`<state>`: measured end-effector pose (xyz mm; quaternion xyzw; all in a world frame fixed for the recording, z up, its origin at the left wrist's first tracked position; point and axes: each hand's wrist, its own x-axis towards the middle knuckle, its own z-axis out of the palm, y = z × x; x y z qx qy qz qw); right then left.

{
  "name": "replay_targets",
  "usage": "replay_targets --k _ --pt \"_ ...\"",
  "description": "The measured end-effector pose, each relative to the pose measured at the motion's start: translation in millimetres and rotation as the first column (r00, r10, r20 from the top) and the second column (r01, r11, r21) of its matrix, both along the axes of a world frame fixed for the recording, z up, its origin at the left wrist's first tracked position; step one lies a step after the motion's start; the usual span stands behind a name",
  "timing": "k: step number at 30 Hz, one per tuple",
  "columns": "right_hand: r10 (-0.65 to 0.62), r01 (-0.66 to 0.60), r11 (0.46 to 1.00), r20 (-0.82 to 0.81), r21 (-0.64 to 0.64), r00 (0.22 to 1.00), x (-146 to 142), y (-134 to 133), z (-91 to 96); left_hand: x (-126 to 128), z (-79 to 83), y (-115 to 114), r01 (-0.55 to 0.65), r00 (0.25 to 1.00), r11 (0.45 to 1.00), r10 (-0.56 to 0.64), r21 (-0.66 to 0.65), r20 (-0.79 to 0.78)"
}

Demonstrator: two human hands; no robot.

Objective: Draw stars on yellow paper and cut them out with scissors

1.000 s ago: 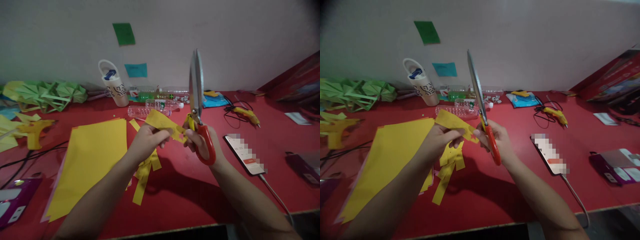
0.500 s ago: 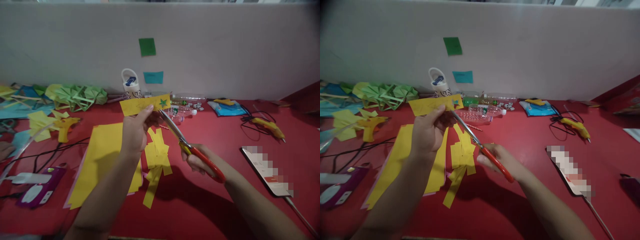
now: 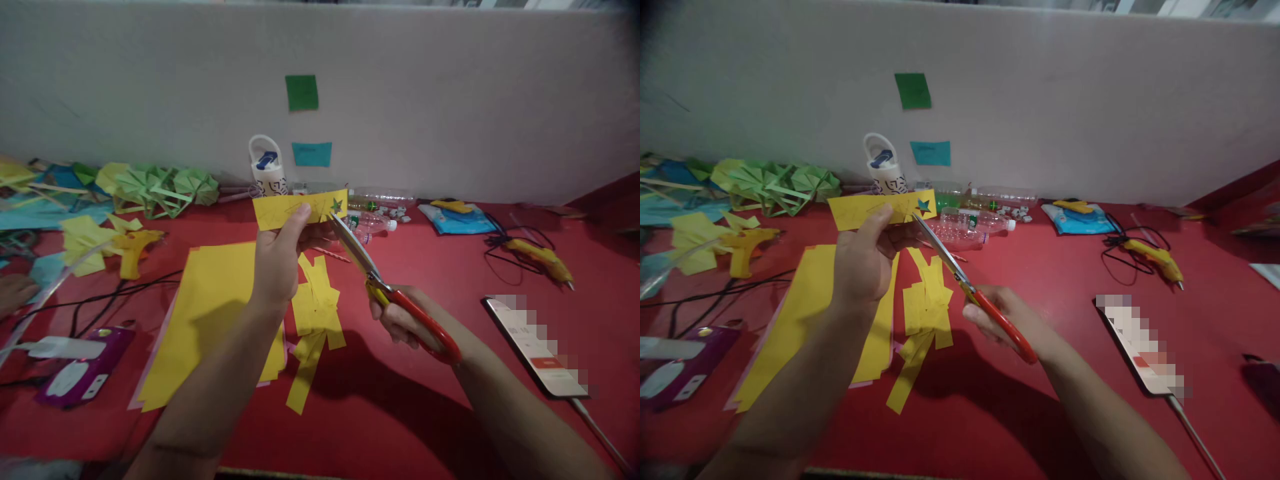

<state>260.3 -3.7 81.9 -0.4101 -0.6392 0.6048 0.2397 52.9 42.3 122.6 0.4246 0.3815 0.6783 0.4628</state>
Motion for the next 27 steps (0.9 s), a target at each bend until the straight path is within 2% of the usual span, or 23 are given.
replay_targets --k 7,12,20,27 --pt "0.008 -0.008 1.000 -0.019 0.024 1.000 2 1 -1.5 1 -2.9 0 -0.012 1.000 0.999 0.013 0.048 -0.021" --pt "0.007 -0.006 1.000 -0.038 0.027 0.999 1 0 -0.5 -2 -3.9 3 0.036 0.999 0.999 -0.036 0.032 -0.025" --pt "-0.001 0.001 1.000 -0.018 0.011 1.000 -3 -2 8.5 -8 -1.7 0 0.100 0.994 0.991 -0.095 0.088 -0.056" --pt "-0.002 0.002 1.000 -0.007 0.003 1.000 -2 -2 6.0 -5 0.3 -2 0.096 0.995 0.991 -0.095 0.090 -0.023"
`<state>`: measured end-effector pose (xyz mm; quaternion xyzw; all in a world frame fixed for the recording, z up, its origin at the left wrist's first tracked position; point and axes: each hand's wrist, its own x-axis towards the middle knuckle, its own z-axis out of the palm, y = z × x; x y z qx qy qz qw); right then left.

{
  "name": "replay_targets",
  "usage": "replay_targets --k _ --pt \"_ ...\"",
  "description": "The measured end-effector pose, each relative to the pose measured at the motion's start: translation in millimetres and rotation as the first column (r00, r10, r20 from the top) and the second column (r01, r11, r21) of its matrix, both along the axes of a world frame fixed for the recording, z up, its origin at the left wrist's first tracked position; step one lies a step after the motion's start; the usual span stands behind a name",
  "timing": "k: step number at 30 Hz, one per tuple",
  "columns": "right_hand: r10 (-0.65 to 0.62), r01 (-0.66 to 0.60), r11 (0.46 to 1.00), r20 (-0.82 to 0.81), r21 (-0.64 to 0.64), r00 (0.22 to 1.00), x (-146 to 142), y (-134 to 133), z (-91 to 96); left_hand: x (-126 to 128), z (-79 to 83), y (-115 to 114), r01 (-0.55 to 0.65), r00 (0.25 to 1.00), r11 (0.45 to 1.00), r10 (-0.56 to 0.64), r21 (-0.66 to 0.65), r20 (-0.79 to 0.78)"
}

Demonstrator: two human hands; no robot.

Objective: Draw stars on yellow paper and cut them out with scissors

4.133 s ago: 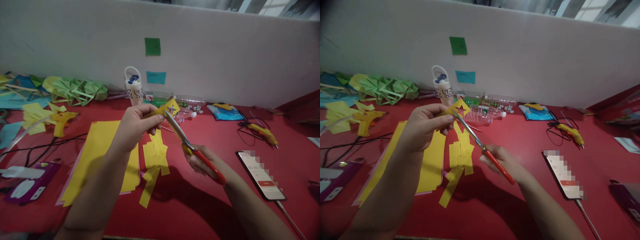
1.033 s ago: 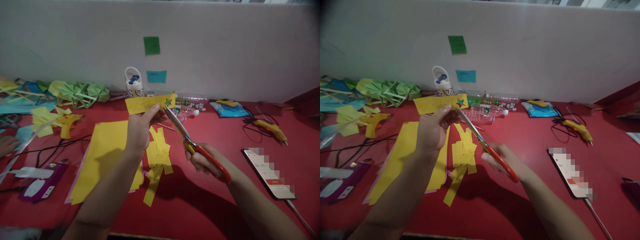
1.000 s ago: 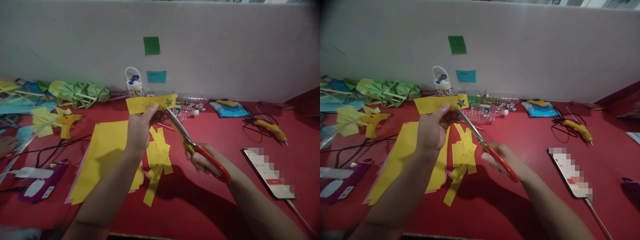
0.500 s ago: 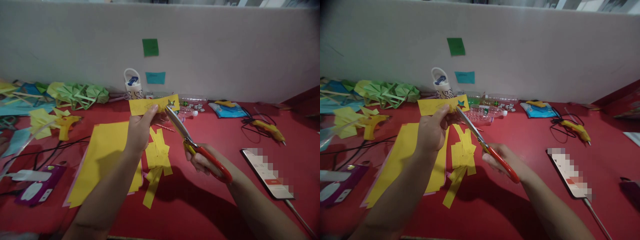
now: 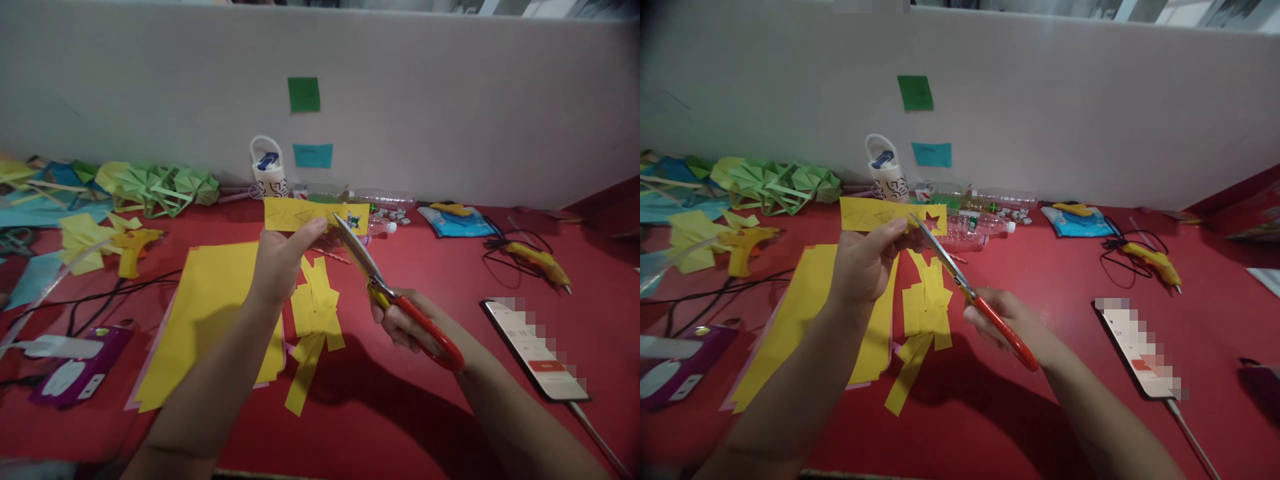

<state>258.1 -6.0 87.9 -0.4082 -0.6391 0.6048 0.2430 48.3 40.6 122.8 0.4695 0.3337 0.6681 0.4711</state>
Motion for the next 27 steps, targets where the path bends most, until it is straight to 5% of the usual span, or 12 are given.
replay_targets --k 27 --pt "0.010 -0.010 1.000 -0.051 -0.005 0.999 1.0 -1.7 -6.0 0.8 -2.2 -2.2 -0.055 0.997 0.998 0.056 0.019 -0.055"
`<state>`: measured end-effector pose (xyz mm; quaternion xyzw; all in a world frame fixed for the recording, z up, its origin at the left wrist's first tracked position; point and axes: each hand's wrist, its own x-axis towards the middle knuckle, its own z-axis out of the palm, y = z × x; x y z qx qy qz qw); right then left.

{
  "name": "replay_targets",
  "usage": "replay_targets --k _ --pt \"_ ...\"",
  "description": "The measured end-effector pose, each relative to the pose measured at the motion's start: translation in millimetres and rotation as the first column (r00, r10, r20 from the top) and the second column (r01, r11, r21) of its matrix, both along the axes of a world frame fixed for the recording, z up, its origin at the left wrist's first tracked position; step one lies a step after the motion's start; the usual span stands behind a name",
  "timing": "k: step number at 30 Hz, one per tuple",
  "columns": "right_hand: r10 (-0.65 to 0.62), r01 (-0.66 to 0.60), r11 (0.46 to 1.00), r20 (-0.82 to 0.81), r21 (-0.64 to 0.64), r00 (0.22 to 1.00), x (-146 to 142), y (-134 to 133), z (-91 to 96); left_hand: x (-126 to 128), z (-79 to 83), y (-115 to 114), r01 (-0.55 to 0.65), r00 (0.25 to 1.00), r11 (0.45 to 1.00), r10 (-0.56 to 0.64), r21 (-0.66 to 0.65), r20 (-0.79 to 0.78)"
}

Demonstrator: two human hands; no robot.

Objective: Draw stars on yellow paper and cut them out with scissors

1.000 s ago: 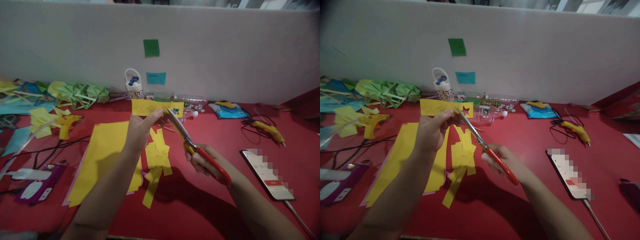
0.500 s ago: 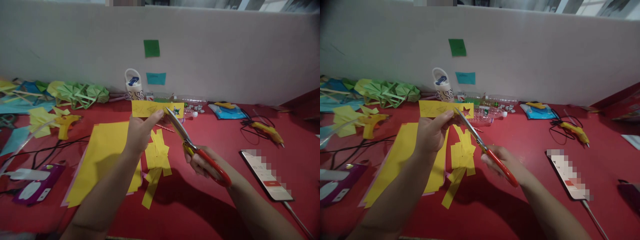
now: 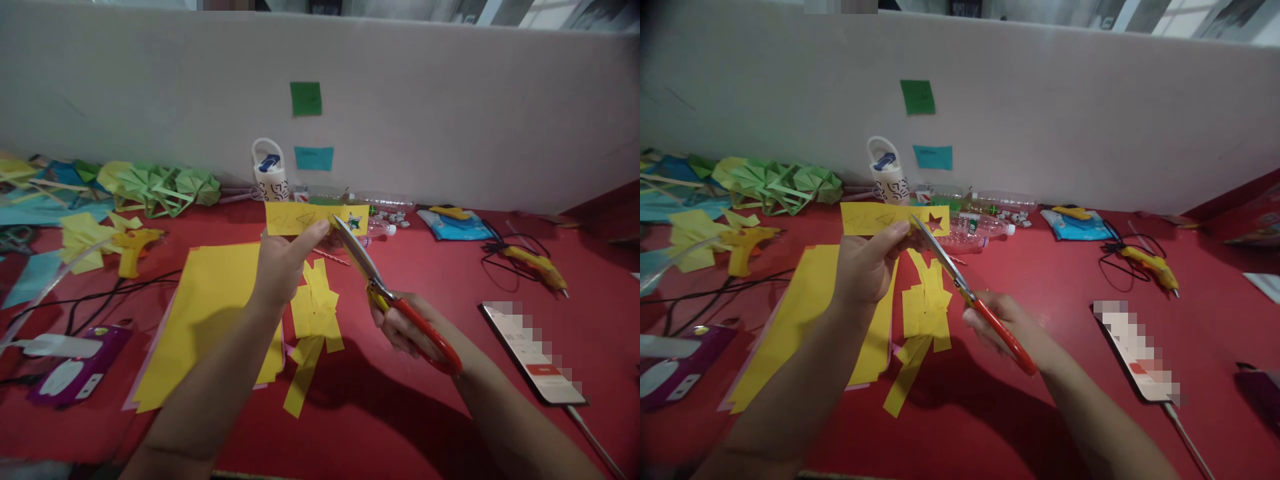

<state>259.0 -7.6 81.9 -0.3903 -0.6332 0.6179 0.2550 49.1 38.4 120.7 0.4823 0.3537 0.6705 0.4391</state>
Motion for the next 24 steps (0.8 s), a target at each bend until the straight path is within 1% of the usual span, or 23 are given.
replay_targets --k 3,11,15,18,20,24 --pt "-0.008 0.008 1.000 0.009 0.008 1.000 -0.8 -0.7 2.2 -0.2 0.0 0.0 0.008 1.000 1.000 -0.008 -0.006 -0.007" --pt "-0.045 0.046 0.997 0.011 -0.059 0.999 -0.3 -0.1 -0.8 1.2 2.1 -1.3 0.009 1.000 1.000 -0.009 -0.012 0.011" --pt "-0.020 0.019 0.999 -0.007 -0.047 1.000 -1.0 0.6 2.3 1.1 0.7 -1.2 0.006 1.000 1.000 -0.006 -0.014 -0.016" --pt "-0.021 0.020 0.999 -0.011 -0.029 1.000 -1.0 0.7 3.7 0.9 -0.2 -1.0 0.016 1.000 1.000 -0.016 -0.016 -0.008" --pt "-0.028 0.027 0.999 -0.009 -0.039 1.000 -0.7 0.5 2.4 1.0 -0.2 -0.9 0.027 1.000 1.000 -0.027 -0.007 0.003" --pt "-0.037 0.037 0.998 -0.008 -0.046 0.999 0.3 1.0 -1.1 1.3 1.0 -0.9 0.006 1.000 1.000 -0.006 -0.009 -0.004"
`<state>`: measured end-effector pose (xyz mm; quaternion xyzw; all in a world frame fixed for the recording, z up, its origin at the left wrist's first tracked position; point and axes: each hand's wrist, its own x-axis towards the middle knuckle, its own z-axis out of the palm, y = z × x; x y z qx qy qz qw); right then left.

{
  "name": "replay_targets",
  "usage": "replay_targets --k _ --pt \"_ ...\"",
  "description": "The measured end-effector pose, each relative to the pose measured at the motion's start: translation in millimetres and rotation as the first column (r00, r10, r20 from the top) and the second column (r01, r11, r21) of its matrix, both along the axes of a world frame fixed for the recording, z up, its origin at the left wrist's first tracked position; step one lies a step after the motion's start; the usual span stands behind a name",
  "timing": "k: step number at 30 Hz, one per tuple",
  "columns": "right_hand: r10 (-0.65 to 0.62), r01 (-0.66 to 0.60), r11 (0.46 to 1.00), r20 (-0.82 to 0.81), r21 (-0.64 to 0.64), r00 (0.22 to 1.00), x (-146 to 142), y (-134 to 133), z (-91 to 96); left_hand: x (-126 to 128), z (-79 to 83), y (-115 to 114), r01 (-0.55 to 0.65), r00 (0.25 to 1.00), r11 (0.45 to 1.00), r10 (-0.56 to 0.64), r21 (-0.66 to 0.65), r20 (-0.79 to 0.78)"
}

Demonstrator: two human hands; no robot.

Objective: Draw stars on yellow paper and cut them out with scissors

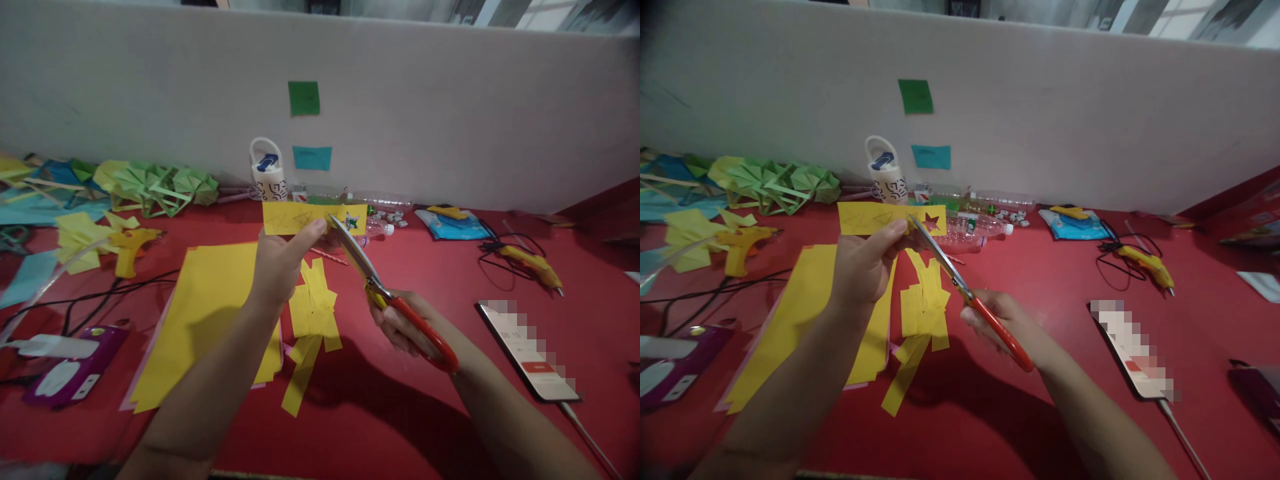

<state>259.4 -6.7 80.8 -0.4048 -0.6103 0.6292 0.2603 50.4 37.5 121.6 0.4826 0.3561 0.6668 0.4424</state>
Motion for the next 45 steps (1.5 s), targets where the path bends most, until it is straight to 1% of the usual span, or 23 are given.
replay_targets --k 4,7,10,13,16,19,22,26,30,35,38,40,43,45 --pt "0.039 -0.039 0.999 -0.006 0.015 0.999 1 2 1.6 -1 1.3 0 -0.001 1.000 1.000 0.001 -0.015 -0.008" --pt "0.040 -0.039 0.999 -0.005 0.009 0.999 1 2 4.1 -2 0.6 1 0.014 1.000 0.999 -0.013 -0.033 0.023" --pt "0.028 -0.028 0.999 -0.002 0.026 1.000 0 2 4.8 -2 -2.7 1 0.009 0.998 0.999 -0.007 -0.041 0.054" --pt "0.029 -0.028 0.998 -0.020 0.056 0.999 -2 0 3.7 0 -7.4 0 -0.014 0.999 0.999 0.016 -0.033 0.037" --pt "0.031 -0.025 0.995 -0.054 0.097 0.998 -6 -1 1.0 6 -9.8 -3 -0.083 0.997 0.996 0.083 0.030 0.006" --pt "0.029 -0.019 0.993 -0.084 0.117 0.996 -11 -2 -4.3 14 -8.0 -7 -0.171 0.984 0.981 0.174 0.096 -0.025" --pt "0.028 -0.010 0.989 -0.122 0.147 0.992 -15 -4 -11.2 21 -6.1 -10 -0.214 0.975 0.969 0.220 0.127 -0.037" --pt "0.027 0.001 0.984 -0.155 0.181 0.987 -17 -6 -17.0 25 -10.0 -12 -0.199 0.977 0.969 0.208 0.148 -0.049" --pt "0.027 0.007 0.983 -0.183 0.185 0.983 -19 -7 -18.4 27 -13.8 -12 -0.189 0.978 0.972 0.199 0.141 -0.058" --pt "0.024 0.011 0.985 -0.197 0.174 0.980 -21 -8 -16.9 30 -16.2 -13 -0.218 0.973 0.968 0.225 0.127 -0.050" --pt "0.019 0.016 0.986 -0.212 0.164 0.977 -23 -10 -17.6 30 -21.5 -12 -0.242 0.956 0.950 0.268 0.196 -0.122" --pt "0.012 0.023 0.986 -0.213 0.164 0.977 -23 -11 -19.1 29 -25.8 -9 -0.259 0.939 0.924 0.309 0.281 -0.149" --pt "0.004 0.029 0.988 -0.212 0.155 0.977 -24 -12 -20.9 29 -33.6 -5 -0.280 0.932 0.883 0.344 0.377 -0.114" --pt "0.006 0.026 0.989 -0.210 0.148 0.978 -25 -12 -20.9 29 -39.5 -3 -0.304 0.933 0.879 0.353 0.367 -0.073"
